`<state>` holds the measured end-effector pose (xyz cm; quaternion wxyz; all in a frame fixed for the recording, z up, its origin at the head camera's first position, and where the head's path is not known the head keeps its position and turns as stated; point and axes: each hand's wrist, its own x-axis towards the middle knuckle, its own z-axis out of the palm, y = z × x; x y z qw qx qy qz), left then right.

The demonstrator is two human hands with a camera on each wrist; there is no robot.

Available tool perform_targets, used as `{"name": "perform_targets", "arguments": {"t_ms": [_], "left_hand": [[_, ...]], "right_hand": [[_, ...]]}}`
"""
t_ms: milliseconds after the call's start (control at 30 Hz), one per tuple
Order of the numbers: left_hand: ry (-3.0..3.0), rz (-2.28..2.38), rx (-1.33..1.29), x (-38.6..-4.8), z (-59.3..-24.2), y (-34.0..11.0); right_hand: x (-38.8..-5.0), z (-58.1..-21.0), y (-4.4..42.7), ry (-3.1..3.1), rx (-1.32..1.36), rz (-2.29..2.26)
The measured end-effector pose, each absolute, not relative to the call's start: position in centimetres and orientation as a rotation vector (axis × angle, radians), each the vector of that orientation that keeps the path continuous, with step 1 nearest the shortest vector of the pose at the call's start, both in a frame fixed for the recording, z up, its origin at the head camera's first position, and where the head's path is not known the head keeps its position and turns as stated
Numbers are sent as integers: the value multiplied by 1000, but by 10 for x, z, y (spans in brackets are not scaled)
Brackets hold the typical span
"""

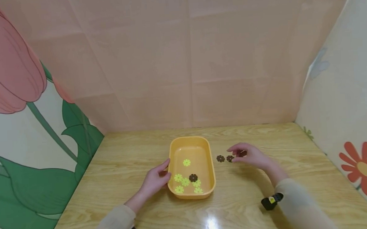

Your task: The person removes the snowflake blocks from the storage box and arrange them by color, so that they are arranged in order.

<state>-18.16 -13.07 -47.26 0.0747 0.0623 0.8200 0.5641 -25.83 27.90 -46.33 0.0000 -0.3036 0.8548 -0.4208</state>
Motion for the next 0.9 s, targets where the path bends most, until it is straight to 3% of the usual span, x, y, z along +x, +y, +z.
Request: {"name": "perform_targets", "arguments": {"t_ms": [600, 900], "left_hand": [[2468, 1711, 189, -181, -474, -131], [2458, 1742, 215, -183, -476, -132]], "right_hand": [[-262, -443, 163, 2395, -1574, -1027], [-267, -448, 142, 2321, -1499, -829]]}}
